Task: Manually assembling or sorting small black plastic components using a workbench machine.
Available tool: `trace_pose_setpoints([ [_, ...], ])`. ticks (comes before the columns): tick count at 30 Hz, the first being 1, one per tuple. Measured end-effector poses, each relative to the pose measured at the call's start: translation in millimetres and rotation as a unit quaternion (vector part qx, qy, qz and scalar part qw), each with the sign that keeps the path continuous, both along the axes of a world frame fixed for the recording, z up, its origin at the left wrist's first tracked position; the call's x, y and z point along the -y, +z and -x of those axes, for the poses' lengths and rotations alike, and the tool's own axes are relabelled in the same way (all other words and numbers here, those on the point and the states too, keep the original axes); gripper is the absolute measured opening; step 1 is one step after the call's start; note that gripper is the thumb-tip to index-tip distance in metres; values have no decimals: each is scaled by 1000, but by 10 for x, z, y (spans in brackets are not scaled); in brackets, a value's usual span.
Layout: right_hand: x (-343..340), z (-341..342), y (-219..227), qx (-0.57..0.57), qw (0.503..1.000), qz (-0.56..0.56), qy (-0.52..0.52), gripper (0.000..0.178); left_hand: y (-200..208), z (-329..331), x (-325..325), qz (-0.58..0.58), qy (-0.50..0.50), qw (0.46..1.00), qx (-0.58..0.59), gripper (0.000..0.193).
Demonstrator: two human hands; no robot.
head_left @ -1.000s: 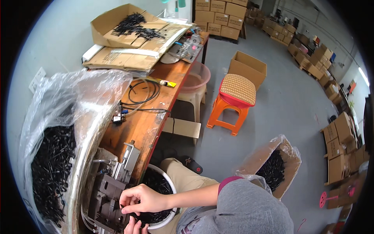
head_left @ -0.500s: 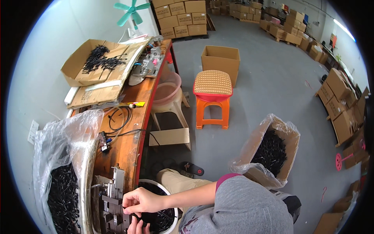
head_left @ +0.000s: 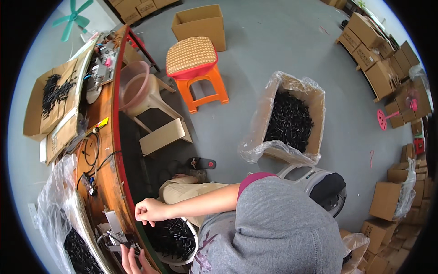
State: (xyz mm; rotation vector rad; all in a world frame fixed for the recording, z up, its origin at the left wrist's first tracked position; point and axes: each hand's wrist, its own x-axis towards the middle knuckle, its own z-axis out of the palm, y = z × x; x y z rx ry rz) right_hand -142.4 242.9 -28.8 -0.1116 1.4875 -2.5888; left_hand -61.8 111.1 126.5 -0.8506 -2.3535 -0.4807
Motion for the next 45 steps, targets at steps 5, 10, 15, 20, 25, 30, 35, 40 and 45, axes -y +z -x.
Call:
trace_pose_setpoints([
  [5, 76, 33, -226, 31, 999, -13, -5, 14, 65, 112, -365, -42, -43, 998, -9, 18],
  [10, 287, 152, -248, 28, 998, -54, -6, 14, -88, 325, -185, 1, -27, 999, 19, 25],
  [15, 275, 237, -316, 48, 994, -95, -21, 13, -105, 359, -242, 43, -46, 998, 19, 24],
  [20, 308, 55, -585, -140, 949, -261, -108, 9, -49, 247, -70, 3, -5, 1000, 8, 23],
  [25, 517, -454, -1116, -371, 822, -379, 207, 14, -131, -15, 298, -62, 76, 994, 49, 26],
  [30, 755, -785, -1523, -604, 596, -515, 118, 6, -307, -204, 504, -152, 127, 978, 56, 34],
  [35, 940, -762, -1574, -651, 553, -486, 184, 12, -482, -474, 837, -167, 173, 968, 77, 35],
  [40, 921, -763, -1600, -638, 547, -447, 306, 12, -554, -596, 1011, -184, 236, 950, 82, 36],
  [45, 703, -561, -1425, -661, 466, -443, 386, 11, -741, -517, 1117, -209, 318, 921, 86, 31],
])
